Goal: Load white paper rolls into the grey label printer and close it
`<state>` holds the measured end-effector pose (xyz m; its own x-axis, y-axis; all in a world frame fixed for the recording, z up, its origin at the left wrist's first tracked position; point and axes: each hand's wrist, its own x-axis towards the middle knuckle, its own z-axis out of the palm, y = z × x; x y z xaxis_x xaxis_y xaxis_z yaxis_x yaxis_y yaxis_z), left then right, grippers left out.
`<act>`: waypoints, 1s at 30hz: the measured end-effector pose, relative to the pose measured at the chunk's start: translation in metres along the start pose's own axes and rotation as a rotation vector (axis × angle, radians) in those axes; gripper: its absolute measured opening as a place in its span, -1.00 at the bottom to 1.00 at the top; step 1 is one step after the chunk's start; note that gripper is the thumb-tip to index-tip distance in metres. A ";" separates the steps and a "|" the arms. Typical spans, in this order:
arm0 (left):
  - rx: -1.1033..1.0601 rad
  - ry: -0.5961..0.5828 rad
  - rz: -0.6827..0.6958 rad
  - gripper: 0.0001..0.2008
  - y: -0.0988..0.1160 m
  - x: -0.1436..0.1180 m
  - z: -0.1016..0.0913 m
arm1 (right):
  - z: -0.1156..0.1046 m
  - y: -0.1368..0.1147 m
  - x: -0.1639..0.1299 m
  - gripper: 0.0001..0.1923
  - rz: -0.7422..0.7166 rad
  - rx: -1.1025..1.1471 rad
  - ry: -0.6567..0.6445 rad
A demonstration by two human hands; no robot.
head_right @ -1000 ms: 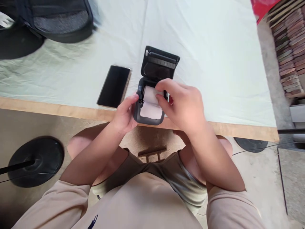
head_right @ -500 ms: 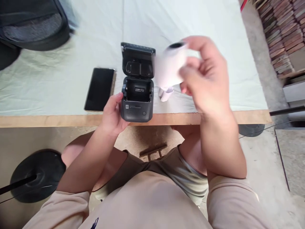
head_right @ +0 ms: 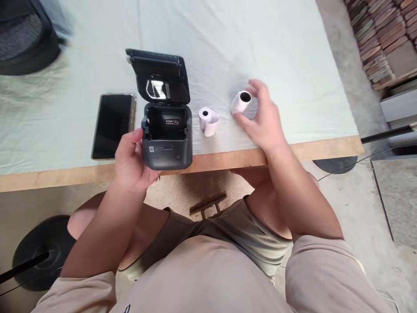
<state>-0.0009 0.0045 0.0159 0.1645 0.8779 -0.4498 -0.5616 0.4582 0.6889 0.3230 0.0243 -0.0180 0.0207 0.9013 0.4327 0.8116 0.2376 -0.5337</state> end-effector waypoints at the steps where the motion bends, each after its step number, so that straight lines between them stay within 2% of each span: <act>1: 0.000 0.002 -0.003 -0.71 0.001 0.000 0.000 | -0.003 -0.012 -0.002 -0.44 -0.020 -0.019 0.046; 3: 0.011 0.001 -0.023 -0.69 0.003 -0.002 0.001 | -0.004 -0.037 -0.008 -0.51 -0.084 -0.043 0.070; 4: 0.023 -0.001 -0.039 -0.67 0.004 -0.004 0.002 | 0.000 -0.050 -0.011 -0.55 -0.123 -0.053 0.036; 7: 0.042 0.021 -0.072 -0.58 0.008 -0.008 0.008 | 0.028 -0.072 -0.014 -0.49 -0.197 -0.089 -0.095; 10: -0.007 0.079 -0.034 -0.51 0.008 -0.009 0.013 | 0.059 -0.066 -0.011 -0.46 -0.176 -0.080 -0.154; 12: -0.048 0.096 -0.010 -0.49 0.006 -0.008 0.014 | 0.068 -0.056 -0.006 -0.48 -0.162 -0.043 -0.179; 14: -0.071 0.095 -0.007 -0.52 0.003 -0.006 0.012 | 0.064 -0.050 0.000 -0.47 -0.182 0.031 -0.161; 16: -0.070 0.062 -0.011 -0.63 0.001 -0.004 0.008 | 0.051 -0.056 0.004 -0.33 -0.230 0.168 -0.052; 18: -0.050 0.012 -0.016 -0.76 -0.001 -0.002 0.003 | 0.036 -0.073 0.007 -0.16 -0.285 0.291 0.108; 20: -0.033 -0.027 -0.012 -0.83 -0.003 -0.001 -0.001 | 0.022 -0.097 0.007 -0.20 -0.316 0.287 0.179; 24: -0.023 -0.090 0.038 -0.82 -0.007 0.000 -0.007 | 0.010 -0.139 0.004 -0.66 -0.359 -0.003 -0.053; 26: -0.022 -0.115 0.081 -0.77 -0.010 -0.001 -0.008 | 0.012 -0.146 0.005 -0.63 -0.387 -0.091 -0.126; 28: -0.017 -0.136 0.120 -0.71 -0.013 -0.002 -0.009 | 0.017 -0.145 0.007 -0.51 -0.428 -0.113 -0.138; 30: -0.015 -0.162 0.141 -0.63 -0.015 -0.003 -0.009 | 0.021 -0.142 0.010 -0.48 -0.477 -0.099 -0.134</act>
<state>-0.0002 -0.0062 0.0013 0.2112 0.9445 -0.2515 -0.5997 0.3284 0.7297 0.1960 0.0069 0.0466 -0.4358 0.7407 0.5113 0.7641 0.6047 -0.2248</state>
